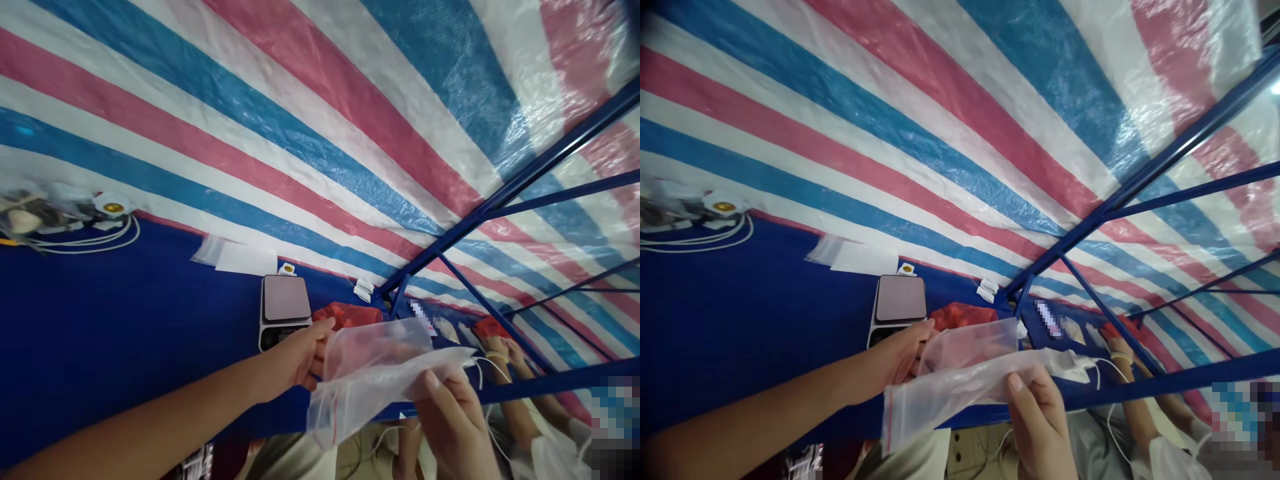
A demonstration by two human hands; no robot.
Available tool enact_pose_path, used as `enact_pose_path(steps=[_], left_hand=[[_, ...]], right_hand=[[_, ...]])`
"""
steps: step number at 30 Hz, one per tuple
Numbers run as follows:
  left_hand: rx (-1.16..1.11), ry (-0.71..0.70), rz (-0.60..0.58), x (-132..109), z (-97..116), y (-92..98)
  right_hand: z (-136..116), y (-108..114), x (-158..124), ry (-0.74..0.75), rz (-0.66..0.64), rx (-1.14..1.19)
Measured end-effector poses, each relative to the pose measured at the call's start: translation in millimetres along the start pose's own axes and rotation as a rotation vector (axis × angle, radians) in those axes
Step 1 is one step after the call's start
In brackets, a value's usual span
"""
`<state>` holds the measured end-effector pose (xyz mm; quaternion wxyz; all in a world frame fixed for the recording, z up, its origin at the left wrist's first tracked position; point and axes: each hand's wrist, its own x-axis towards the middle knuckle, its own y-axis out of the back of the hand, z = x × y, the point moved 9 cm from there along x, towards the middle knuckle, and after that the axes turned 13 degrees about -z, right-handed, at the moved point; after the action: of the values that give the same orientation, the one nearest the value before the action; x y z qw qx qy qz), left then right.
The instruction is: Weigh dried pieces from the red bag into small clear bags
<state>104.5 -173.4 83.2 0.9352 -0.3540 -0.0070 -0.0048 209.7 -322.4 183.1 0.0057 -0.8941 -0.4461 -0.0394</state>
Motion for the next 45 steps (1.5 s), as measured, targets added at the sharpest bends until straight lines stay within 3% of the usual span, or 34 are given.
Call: enact_pose_path(steps=[3,7,11,15,17,19,23,26,29,30,32,35,39,45], left_hand=[[-0.060,-0.120,0.192,-39,15,15.7],[0.049,-0.298,0.512,-90,37,54.4],[0.307,-0.389,0.869,-165,55,107.0],[0.581,-0.313,1.265,-265,64,153.5],[0.730,-0.198,1.379,-302,65,164.8],[0.878,-0.092,1.439,-323,66,167.8],[1.102,-0.002,1.451,-327,69,159.3],[1.208,0.038,1.423,-318,71,153.0],[1.273,0.055,1.399,-314,72,151.7],[1.283,0.058,1.387,-314,72,152.7],[1.281,0.077,1.352,-312,70,156.6],[1.269,0.136,1.324,-310,67,163.1],[1.315,0.177,1.311,-308,68,163.7],[1.287,0.153,1.342,-313,69,164.5]], right_hand=[[22,-13,11,-0.022,-0.058,0.067],[71,-41,30,-0.139,-0.100,0.158],[119,-102,43,-0.300,-0.136,0.275],[131,-178,68,-0.359,-0.278,0.349],[129,-211,91,-0.367,-0.285,0.354],[129,-249,115,-0.392,-0.331,0.305],[137,-308,151,-0.421,-0.348,0.171],[137,-315,149,-0.330,-0.248,0.057],[121,-311,114,-0.066,-0.215,-0.147],[109,-317,94,0.105,-0.259,-0.298],[100,-347,44,0.412,-0.476,-0.605],[126,-379,-9,0.512,-0.725,-0.893],[149,-373,-10,0.414,-0.701,-1.053],[145,-344,-2,0.385,-0.660,-1.008]])
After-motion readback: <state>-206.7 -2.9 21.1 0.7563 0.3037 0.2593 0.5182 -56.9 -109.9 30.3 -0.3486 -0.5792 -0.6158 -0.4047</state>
